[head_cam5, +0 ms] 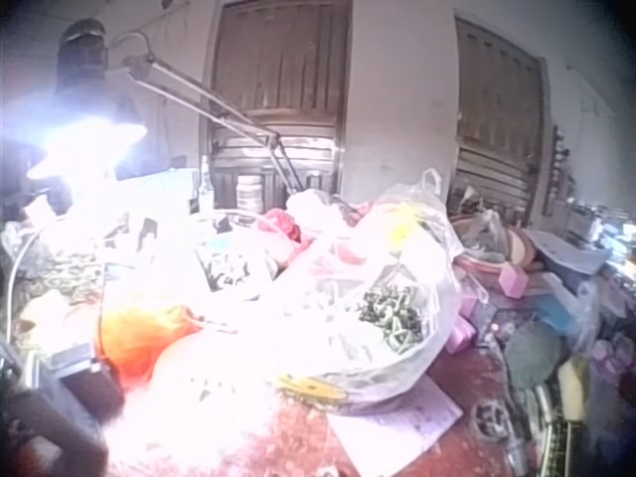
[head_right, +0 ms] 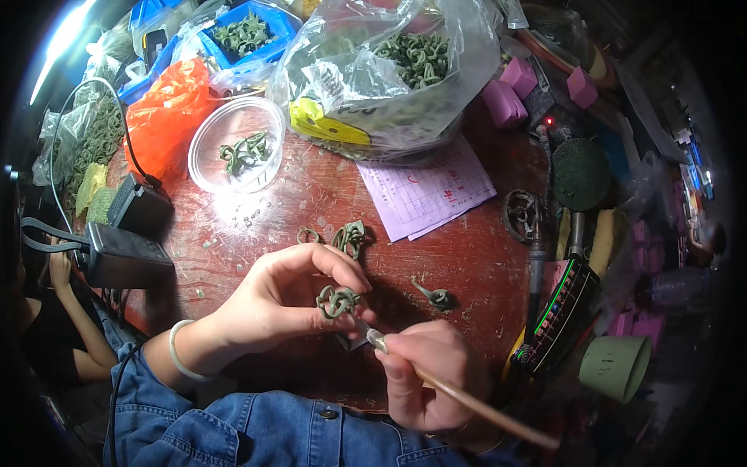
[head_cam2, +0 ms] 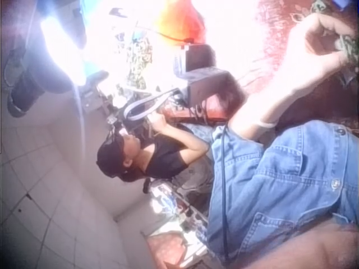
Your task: Use a carving tool to refine the shape of small, green, loop-shaped wax or clay objects.
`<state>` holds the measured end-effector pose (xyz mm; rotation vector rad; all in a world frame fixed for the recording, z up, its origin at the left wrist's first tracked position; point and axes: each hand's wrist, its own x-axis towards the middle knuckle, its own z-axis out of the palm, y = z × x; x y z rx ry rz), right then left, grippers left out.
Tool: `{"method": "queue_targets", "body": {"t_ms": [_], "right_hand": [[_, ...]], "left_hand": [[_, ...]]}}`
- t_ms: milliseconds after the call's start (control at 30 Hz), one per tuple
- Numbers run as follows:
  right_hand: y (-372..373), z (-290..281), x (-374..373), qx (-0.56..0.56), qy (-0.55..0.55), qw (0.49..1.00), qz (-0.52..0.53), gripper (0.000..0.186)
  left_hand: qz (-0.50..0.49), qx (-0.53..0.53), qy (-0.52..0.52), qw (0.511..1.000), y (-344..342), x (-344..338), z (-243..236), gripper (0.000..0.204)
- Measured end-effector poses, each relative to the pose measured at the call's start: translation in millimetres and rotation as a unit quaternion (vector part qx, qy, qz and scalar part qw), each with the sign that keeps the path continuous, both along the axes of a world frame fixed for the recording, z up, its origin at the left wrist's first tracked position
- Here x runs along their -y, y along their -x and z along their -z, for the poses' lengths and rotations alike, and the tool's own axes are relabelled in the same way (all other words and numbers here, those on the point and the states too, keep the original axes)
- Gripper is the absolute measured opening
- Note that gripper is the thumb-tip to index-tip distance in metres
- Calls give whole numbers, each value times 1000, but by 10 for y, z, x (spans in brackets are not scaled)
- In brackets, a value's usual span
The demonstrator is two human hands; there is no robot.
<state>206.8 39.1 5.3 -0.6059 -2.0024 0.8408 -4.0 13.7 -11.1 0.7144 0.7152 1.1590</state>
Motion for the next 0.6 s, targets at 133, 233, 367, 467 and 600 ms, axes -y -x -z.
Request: {"method": "queue_targets", "body": {"t_ms": [133, 233, 367, 467, 600], "right_hand": [[58, 22, -36, -35, 44, 998, -34, 18], [15, -45, -24, -29, 25, 999, -32, 17], [52, -9, 3, -77, -41, 996, 10, 16], [48, -42, -62, 1, -83, 996, -32, 21], [12, -82, -51, 17, -78, 996, -28, 26]], "left_hand": [[21, 44, 16, 999, 33, 12, 4, 29], [9, 11, 18, 1000, 23, 3, -58, 28], [-15, 14, 46, 999, 10, -9, -53, 26], [-24, -34, -1, 999, 4, 2, -16, 26], [-23, -64, -68, 995, -16, -2, 49, 25]]}}
